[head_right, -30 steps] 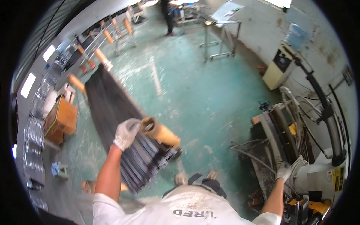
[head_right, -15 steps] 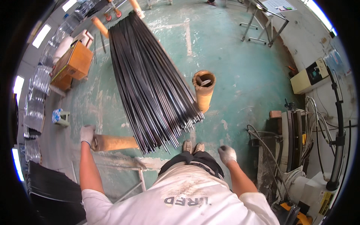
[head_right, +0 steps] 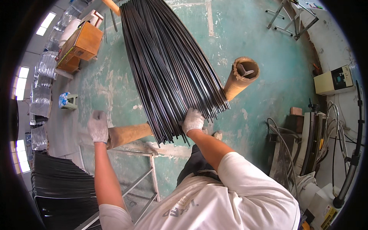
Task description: The person measures and marks metal rods on a wooden workbench, then uses a manual bending machine to bend the rods into U-shapes. The person repeatedly loads rods into the machine, operates the lever, and stacks the finished bent rods on a nearby rack.
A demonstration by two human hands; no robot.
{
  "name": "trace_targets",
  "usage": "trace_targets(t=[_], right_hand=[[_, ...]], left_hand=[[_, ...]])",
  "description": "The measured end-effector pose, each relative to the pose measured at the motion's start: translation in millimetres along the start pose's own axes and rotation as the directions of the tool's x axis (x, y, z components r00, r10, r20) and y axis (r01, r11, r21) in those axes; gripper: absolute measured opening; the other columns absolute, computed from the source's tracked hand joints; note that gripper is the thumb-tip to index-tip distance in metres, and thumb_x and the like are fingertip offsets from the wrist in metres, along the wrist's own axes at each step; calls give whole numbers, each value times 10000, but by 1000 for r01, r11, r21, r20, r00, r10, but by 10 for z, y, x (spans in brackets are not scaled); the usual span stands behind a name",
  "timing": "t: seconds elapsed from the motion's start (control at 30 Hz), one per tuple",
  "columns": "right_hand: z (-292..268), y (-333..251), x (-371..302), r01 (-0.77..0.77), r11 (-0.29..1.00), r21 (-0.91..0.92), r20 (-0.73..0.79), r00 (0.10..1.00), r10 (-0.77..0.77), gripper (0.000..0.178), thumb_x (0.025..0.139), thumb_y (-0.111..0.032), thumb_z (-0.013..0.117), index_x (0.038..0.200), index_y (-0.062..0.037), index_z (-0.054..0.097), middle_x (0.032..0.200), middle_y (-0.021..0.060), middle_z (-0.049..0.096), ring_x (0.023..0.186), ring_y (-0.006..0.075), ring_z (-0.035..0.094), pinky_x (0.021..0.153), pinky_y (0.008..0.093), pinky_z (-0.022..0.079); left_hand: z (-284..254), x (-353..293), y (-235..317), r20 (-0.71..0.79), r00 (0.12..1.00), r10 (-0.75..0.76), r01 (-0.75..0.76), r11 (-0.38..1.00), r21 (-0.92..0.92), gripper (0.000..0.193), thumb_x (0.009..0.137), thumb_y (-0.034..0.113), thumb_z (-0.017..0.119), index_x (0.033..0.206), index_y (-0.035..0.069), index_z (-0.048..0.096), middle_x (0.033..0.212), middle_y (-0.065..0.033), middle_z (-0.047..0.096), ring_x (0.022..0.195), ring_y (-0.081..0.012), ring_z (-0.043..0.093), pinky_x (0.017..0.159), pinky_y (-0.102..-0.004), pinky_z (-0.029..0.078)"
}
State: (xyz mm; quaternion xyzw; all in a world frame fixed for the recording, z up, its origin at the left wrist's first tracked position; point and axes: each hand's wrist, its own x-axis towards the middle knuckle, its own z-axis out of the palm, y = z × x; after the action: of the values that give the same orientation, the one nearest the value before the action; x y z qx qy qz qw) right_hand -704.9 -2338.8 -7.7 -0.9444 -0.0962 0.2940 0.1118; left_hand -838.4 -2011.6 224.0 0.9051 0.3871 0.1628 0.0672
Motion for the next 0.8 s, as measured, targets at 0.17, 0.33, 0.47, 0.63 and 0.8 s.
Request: trace_targets(t=[0.17, 0.33, 0.47, 0.63, 0.8], right_hand=[[180, -74, 110, -61, 993, 104, 26, 998, 59, 565, 963, -308, 865, 1396, -14, 653, 1392, 233, 754, 1305, 406, 764, 1070, 538, 636], [122, -78, 198, -136, 969, 207, 160, 982, 103, 550, 932, -298, 865, 1350, 10, 684, 1331, 274, 797, 1253, 431, 791, 1081, 521, 636], [-126, -11, 240, -103, 975, 195, 235, 970, 56, 515, 925, -259, 852, 1340, 30, 753, 1346, 284, 799, 1272, 413, 789, 1084, 485, 643], [-325, 280, 211, -90, 874, 478, 303, 951, -68, 646, 901, -340, 821, 1377, 86, 722, 1188, 286, 824, 1160, 383, 804, 1032, 433, 635], [-260, 1140, 150, 20, 900, 435, 44, 998, -44, 531, 1021, -397, 779, 1281, 67, 766, 972, 242, 808, 901, 353, 794, 869, 474, 620]], left_hand=[[-11, 13, 86, -25, 1000, 0, -1, 1000, -30, 229, 1021, 266, 686, 1031, 59, 783, 1016, -261, 762, 981, -515, 729, 831, -541, 576], [18, 65, 26, -11, 1000, -11, 11, 999, -33, 230, 1017, 258, 689, 1032, 48, 782, 1010, -262, 763, 964, -515, 731, 825, -538, 577], [24, 85, -27, 4, 1000, 21, -20, 997, -73, 227, 1016, 252, 687, 1029, 48, 785, 1006, -263, 767, 966, -509, 741, 822, -539, 582], [-40, 45, 1, -19, 1000, 2, -3, 998, -66, 226, 1023, 267, 702, 1035, 57, 784, 1024, -259, 780, 968, -501, 751, 826, -550, 591], [-40, 11, 236, -86, 984, 153, -144, 985, 97, 212, 1036, 297, 720, 1031, 97, 790, 1035, -224, 789, 958, -470, 761, 837, -560, 605]])
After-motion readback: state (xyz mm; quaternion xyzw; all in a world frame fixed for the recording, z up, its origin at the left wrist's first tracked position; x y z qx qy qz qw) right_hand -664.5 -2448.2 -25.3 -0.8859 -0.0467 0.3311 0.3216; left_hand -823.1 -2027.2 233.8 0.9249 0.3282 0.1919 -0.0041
